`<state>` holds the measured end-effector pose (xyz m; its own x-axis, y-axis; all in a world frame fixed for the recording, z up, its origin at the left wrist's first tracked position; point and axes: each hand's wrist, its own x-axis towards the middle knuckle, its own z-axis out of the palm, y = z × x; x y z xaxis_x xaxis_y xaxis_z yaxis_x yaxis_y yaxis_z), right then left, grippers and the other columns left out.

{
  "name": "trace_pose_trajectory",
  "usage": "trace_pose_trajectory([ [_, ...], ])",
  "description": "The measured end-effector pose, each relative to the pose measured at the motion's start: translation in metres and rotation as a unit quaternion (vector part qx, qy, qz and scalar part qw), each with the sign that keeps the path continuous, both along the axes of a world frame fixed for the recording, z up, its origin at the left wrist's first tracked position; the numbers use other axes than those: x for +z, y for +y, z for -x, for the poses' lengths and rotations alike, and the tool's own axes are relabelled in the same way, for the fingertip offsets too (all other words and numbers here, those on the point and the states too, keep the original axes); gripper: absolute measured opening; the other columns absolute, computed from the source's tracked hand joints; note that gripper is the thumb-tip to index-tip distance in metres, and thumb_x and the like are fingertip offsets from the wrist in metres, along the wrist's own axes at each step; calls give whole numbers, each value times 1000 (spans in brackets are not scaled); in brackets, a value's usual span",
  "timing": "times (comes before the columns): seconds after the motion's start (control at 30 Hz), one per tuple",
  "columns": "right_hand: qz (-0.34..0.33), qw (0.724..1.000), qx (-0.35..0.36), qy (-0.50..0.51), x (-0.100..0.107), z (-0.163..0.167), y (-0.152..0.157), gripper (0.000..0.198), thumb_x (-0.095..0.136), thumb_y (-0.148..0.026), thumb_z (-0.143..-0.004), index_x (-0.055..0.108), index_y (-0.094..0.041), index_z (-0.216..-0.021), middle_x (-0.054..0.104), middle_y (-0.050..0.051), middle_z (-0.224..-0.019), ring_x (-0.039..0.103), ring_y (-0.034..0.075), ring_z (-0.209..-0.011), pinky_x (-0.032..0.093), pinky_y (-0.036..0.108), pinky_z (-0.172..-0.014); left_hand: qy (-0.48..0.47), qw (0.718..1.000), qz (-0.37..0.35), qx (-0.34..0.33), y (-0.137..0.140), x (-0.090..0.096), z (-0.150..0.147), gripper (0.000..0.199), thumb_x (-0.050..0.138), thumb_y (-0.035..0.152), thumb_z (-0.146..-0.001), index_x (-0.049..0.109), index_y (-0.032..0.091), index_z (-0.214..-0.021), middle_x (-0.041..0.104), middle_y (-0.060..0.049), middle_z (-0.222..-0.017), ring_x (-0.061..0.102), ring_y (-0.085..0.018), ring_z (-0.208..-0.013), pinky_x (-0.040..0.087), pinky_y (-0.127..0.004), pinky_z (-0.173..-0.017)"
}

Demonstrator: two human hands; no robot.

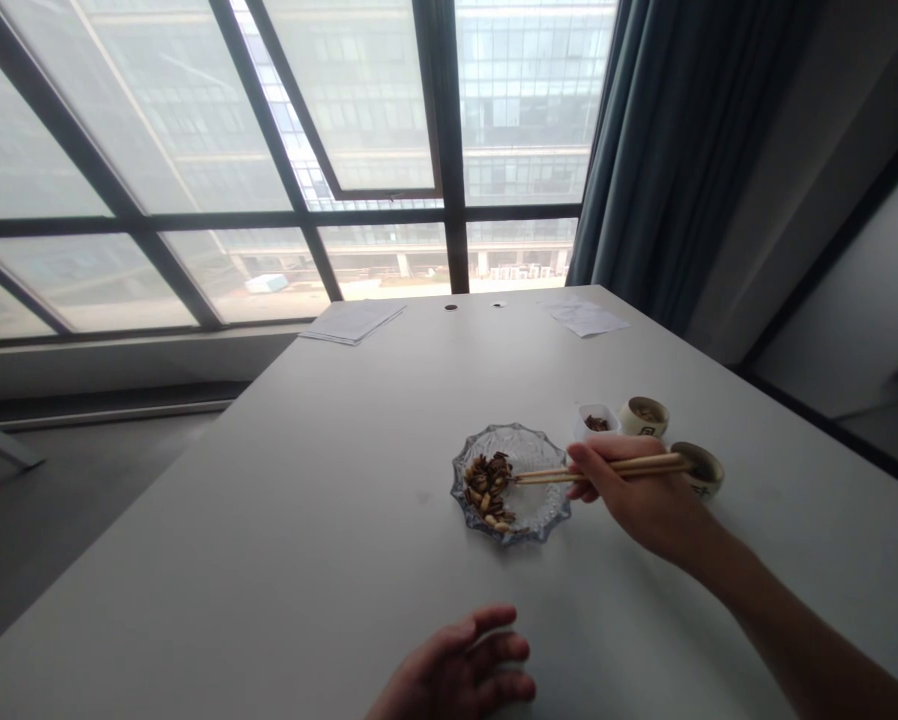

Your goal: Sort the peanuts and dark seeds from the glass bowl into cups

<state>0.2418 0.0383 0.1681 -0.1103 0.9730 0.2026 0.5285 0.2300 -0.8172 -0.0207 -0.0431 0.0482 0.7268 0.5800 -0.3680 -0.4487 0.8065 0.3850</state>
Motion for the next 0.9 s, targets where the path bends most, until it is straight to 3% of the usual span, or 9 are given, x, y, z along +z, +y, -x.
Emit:
trace_pose_trajectory([
  [0.2, -104, 979, -173, -40, 29, -44, 3, 41, 57, -56, -94, 72, -23, -76, 76, 6, -70, 73, 24, -63, 55, 34, -58, 4, 1000, 4, 6, 0, 1, -1, 30, 56, 30, -88, 72, 24, -112, 76, -3, -108, 66, -19, -101, 37, -33, -94],
  [0.3, -144, 965, -195, -95, 31, -57, 9, 38, 56, -53, -95, 71, -23, -76, 75, 5, -70, 73, 25, -67, 53, 35, -62, 5, 1000, 2, 6, 0, 0, -1, 30, 57, 31, -88, 73, 24, -112, 76, -2, -107, 66, -19, -101, 37, -33, -94],
  [0.43, -136, 973, -156, -98, 24, -53, 13, 36, 58, -52, -94, 71, -23, -78, 76, 5, -73, 73, 24, -70, 53, 34, -62, -6, 1000, -3, 3, 0, -1, 1, 30, 57, 30, -88, 72, 24, -113, 75, -3, -109, 66, -19, -102, 37, -33, -95],
  [0.53, -65, 991, -114, -31, 20, -41, 9, 39, 57, -56, -94, 72, -23, -80, 77, 6, -74, 73, 23, -67, 55, 31, -59, -9, 1000, 0, 0, 0, -1, 1, 30, 56, 30, -89, 71, 24, -115, 75, -4, -110, 66, -20, -104, 36, -33, -95],
  [0.63, 7, 1000, -28, 10, 18, -25, 2, 39, 58, -56, -93, 73, -22, -81, 77, 5, -73, 73, 22, -67, 56, 29, -59, -4, 1000, 5, 3, 0, -1, 1, 31, 56, 30, -89, 71, 23, -115, 76, -3, -110, 67, -20, -103, 37, -33, -95],
  [0.77, 68, 993, 94, 38, 12, -6, -6, 36, 61, -51, -93, 71, -21, -77, 76, 3, -70, 72, 19, -65, 56, 27, -59, -4, 1000, 7, 6, 0, -1, 1, 32, 57, 30, -88, 71, 22, -116, 77, -3, -109, 68, -21, -102, 38, -33, -95],
  [0.9, 109, 986, 112, 55, 5, 4, -7, 40, 57, -54, -94, 69, -20, -79, 75, 3, -67, 72, 18, -63, 55, 26, -57, -5, 1000, 6, 3, 0, 0, 0, 32, 56, 30, -89, 71, 21, -115, 77, -3, -107, 68, -20, -101, 38, -32, -95],
])
